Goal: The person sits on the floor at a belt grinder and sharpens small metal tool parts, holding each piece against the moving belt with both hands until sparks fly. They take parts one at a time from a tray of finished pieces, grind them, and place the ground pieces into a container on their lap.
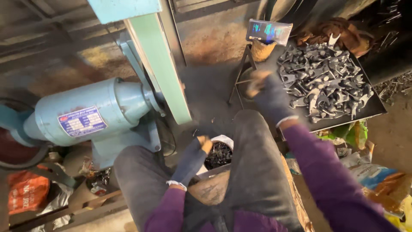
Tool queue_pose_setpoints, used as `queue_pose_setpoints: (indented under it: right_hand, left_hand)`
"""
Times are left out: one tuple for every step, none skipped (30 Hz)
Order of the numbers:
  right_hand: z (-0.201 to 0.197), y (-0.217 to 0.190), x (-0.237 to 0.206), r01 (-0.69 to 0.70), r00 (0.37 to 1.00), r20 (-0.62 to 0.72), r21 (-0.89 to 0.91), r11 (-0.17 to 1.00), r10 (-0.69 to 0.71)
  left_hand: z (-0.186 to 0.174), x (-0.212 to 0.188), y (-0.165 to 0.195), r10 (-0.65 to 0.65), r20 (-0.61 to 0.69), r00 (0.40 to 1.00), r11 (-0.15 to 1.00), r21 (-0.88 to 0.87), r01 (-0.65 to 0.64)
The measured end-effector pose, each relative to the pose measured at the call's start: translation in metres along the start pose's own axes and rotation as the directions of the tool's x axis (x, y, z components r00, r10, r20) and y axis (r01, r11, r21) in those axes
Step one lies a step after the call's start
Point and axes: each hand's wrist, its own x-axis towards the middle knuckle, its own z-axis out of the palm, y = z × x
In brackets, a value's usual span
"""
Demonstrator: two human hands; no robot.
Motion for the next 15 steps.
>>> queue_pose_setpoints:
  right_hand:
    - [0.013,-0.017,-0.010,0.063,0.994,0.101,-0.164,0.984,-0.047]
    - [0.023,-0.035,-0.034,-0.019,0.964,0.257,0.305,0.952,-0.063]
    - [0.036,-0.051,-0.048,-0.019,0.914,0.395,0.267,0.964,-0.091]
    - [0.055,-0.067,-0.060,0.058,0.878,0.452,0.220,0.974,-0.155]
    - [0.066,-0.081,-0.073,0.091,0.888,0.429,0.193,0.977,-0.168]
    - [0.075,-0.091,-0.083,0.123,0.895,0.408,0.164,0.979,-0.180]
    - [0.082,-0.098,-0.087,-0.055,0.891,0.454,0.076,0.996,0.014]
    - [0.088,-0.104,-0.090,-0.226,0.847,0.492,-0.012,0.974,0.203]
    - [0.092,-0.107,-0.095,-0.387,0.763,0.520,-0.108,0.916,0.384]
    - [0.094,-0.109,-0.099,-0.399,0.733,0.578,-0.060,0.915,0.358]
    - [0.096,-0.107,-0.101,-0.414,0.707,0.624,-0.015,0.910,0.332]
    - [0.097,-0.104,-0.104,-0.428,0.684,0.663,0.030,0.903,0.303]
    - [0.100,-0.100,-0.107,-0.479,0.676,0.655,0.042,0.877,0.338]
    - [0.103,-0.095,-0.110,-0.528,0.662,0.651,0.055,0.847,0.371]
    - [0.108,-0.090,-0.115,-0.576,0.642,0.653,0.066,0.815,0.401]
  left_hand:
    - [0.002,0.002,0.000,-0.008,-0.009,1.000,0.996,-0.093,0.007]
    - [0.002,0.004,-0.001,-0.127,-0.013,0.992,0.930,-0.349,0.115]
    - [0.001,0.004,-0.002,-0.240,0.013,0.971,0.791,-0.577,0.204]
    - [-0.001,0.005,-0.003,-0.340,0.067,0.938,0.593,-0.759,0.269]
    - [-0.004,0.002,-0.005,-0.258,-0.052,0.965,0.749,-0.641,0.166]
    - [-0.008,-0.001,-0.007,-0.152,-0.156,0.976,0.868,-0.493,0.056]
    - [-0.011,-0.004,-0.009,-0.028,-0.245,0.969,0.945,-0.323,-0.054]
    - [-0.016,-0.005,-0.011,-0.013,-0.250,0.968,0.910,-0.404,-0.092]
    - [-0.019,-0.007,-0.014,-0.006,-0.259,0.966,0.867,-0.483,-0.124]
    - [-0.022,-0.009,-0.017,-0.001,-0.262,0.965,0.814,-0.560,-0.152]
    - [-0.024,-0.007,-0.018,-0.051,-0.244,0.969,0.780,-0.615,-0.114]
    - [-0.025,-0.007,-0.020,-0.095,-0.221,0.971,0.741,-0.667,-0.079]
    - [-0.026,-0.006,-0.022,-0.139,-0.201,0.970,0.697,-0.715,-0.048]
    - [-0.027,-0.006,-0.023,-0.099,-0.235,0.967,0.757,-0.649,-0.080]
    - [-0.026,-0.007,-0.022,-0.061,-0.270,0.961,0.809,-0.578,-0.111]
